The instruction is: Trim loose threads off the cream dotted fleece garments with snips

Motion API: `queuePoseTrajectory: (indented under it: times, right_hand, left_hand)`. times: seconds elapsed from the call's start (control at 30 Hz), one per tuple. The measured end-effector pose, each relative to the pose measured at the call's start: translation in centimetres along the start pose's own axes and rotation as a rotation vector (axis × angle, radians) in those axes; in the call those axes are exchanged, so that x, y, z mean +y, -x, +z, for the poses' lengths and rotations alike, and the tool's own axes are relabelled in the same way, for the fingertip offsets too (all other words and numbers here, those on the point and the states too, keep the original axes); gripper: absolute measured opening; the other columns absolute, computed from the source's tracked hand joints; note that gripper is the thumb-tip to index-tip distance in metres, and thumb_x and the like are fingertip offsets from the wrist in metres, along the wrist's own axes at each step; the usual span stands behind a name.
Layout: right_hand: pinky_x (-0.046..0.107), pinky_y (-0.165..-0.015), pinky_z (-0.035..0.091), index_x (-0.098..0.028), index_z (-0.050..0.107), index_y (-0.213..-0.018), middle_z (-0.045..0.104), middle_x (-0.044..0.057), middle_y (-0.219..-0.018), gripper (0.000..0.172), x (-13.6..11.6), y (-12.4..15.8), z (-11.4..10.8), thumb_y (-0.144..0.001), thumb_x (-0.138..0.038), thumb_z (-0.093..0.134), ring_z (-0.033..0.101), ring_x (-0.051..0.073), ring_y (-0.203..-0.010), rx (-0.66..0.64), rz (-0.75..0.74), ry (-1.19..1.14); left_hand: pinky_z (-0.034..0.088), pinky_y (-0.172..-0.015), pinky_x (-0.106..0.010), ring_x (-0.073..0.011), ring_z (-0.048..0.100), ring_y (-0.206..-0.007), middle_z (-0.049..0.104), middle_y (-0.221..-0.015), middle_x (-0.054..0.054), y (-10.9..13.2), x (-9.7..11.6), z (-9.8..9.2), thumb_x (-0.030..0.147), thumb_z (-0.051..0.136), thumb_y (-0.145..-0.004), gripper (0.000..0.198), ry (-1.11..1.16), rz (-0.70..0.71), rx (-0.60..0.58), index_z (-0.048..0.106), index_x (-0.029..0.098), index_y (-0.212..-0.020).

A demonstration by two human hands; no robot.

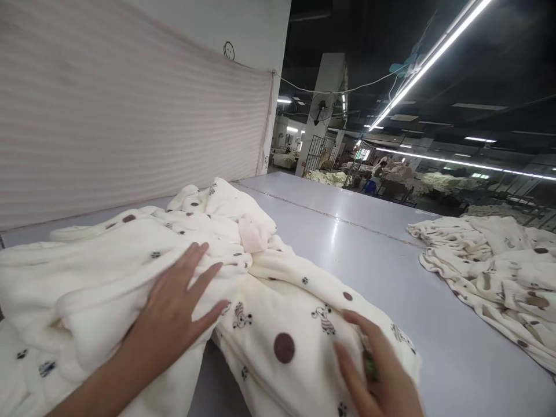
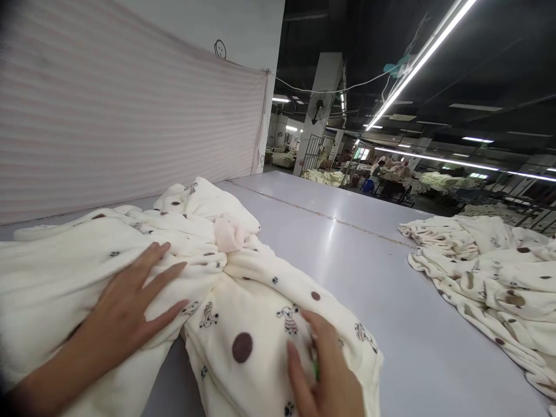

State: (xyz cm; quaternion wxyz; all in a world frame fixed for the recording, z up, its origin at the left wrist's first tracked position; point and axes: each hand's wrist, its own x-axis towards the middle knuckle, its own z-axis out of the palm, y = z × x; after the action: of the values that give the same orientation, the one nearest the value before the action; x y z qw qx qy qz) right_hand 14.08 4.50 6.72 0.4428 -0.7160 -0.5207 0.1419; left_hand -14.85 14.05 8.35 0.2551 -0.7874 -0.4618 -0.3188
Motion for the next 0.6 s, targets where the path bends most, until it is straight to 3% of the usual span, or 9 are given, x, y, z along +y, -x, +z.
queuePoseTrajectory:
  times: [0.07,0.13,0.2,0.27,0.37,0.43,0.53,0.6]
  right_hand:
    - [0.032,-0.070,0.042,-0.035,0.054,-0.102,0.057,-0.005,-0.111,0.031,1.7,-0.5,3.2,-0.080,-0.054,0.043,0.056,0.018,-0.086,-0.026,-0.054,0.015]
    - [0.033,-0.067,0.041,-0.027,0.052,-0.102,0.056,0.002,-0.105,0.033,4.4,-1.7,5.4,-0.082,-0.052,0.041,0.053,0.019,-0.079,0.015,0.019,-0.009]
    - [0.033,-0.069,0.040,-0.023,0.051,-0.096,0.054,0.003,-0.095,0.031,6.5,-3.5,6.5,-0.083,-0.049,0.043,0.051,0.017,-0.076,0.041,0.020,-0.051]
    - [0.033,-0.072,0.040,-0.020,0.052,-0.094,0.053,0.002,-0.091,0.030,7.3,-5.6,7.1,-0.083,-0.047,0.046,0.050,0.015,-0.077,0.026,-0.028,-0.101]
    - [0.036,-0.077,0.042,-0.017,0.053,-0.099,0.055,0.004,-0.098,0.034,6.3,-7.7,7.1,-0.081,-0.045,0.051,0.052,0.017,-0.087,-0.012,-0.046,-0.220]
    - [0.037,-0.086,0.043,-0.017,0.053,-0.103,0.057,0.005,-0.105,0.040,5.4,-7.7,6.0,-0.079,-0.049,0.052,0.053,0.019,-0.098,-0.027,-0.008,-0.322]
    - [0.031,-0.090,0.045,-0.022,0.056,-0.109,0.057,0.004,-0.118,0.051,5.5,-5.1,2.5,-0.073,-0.059,0.054,0.054,0.020,-0.107,-0.037,0.151,-0.429]
    - [0.023,-0.092,0.044,-0.026,0.062,-0.104,0.055,0.000,-0.125,0.052,6.6,-2.4,-0.3,-0.067,-0.062,0.060,0.047,0.020,-0.117,-0.035,0.268,-0.455]
  left_hand:
    - [0.025,-0.103,-0.052,-0.0328,0.026,-0.131,0.026,-0.145,-0.012,-0.4,-3.3,0.5,0.040,0.047,-0.086,0.042,-0.093,-0.136,-0.034,0.044,0.021,-0.124]
    - [0.025,-0.102,-0.053,-0.0325,0.030,-0.129,0.031,-0.143,-0.009,-0.6,-6.8,1.4,0.043,0.041,-0.089,0.045,-0.093,-0.373,-0.091,0.040,0.021,-0.128]
    - [0.033,-0.100,-0.047,-0.0316,0.041,-0.122,0.039,-0.138,-0.008,-0.9,-9.8,2.6,0.040,0.027,-0.093,0.047,-0.005,-0.541,-0.143,0.034,0.016,-0.132]
    - [0.039,-0.096,-0.042,-0.0306,0.050,-0.114,0.045,-0.134,-0.008,-1.2,-11.3,3.7,0.038,0.020,-0.094,0.048,0.035,-0.599,-0.160,0.035,0.012,-0.131]
    - [0.038,-0.098,-0.044,-0.0309,0.046,-0.118,0.047,-0.132,-0.011,-1.6,-10.9,4.2,0.037,0.022,-0.094,0.047,0.006,-0.596,-0.130,0.039,0.009,-0.127]
    - [0.035,-0.099,-0.049,-0.0324,0.041,-0.123,0.043,-0.134,-0.015,-1.7,-9.6,3.7,0.036,0.023,-0.093,0.048,-0.021,-0.548,-0.117,0.036,0.006,-0.128]
    - [0.032,-0.098,-0.053,-0.0360,0.035,-0.126,0.036,-0.137,-0.022,-1.6,-7.3,2.1,0.036,0.030,-0.091,0.051,-0.049,-0.459,-0.126,0.033,0.004,-0.130]
    - [0.031,-0.098,-0.055,-0.0382,0.031,-0.127,0.032,-0.139,-0.024,-1.7,-5.2,0.9,0.040,0.037,-0.087,0.054,-0.067,-0.421,-0.124,0.035,0.005,-0.129]
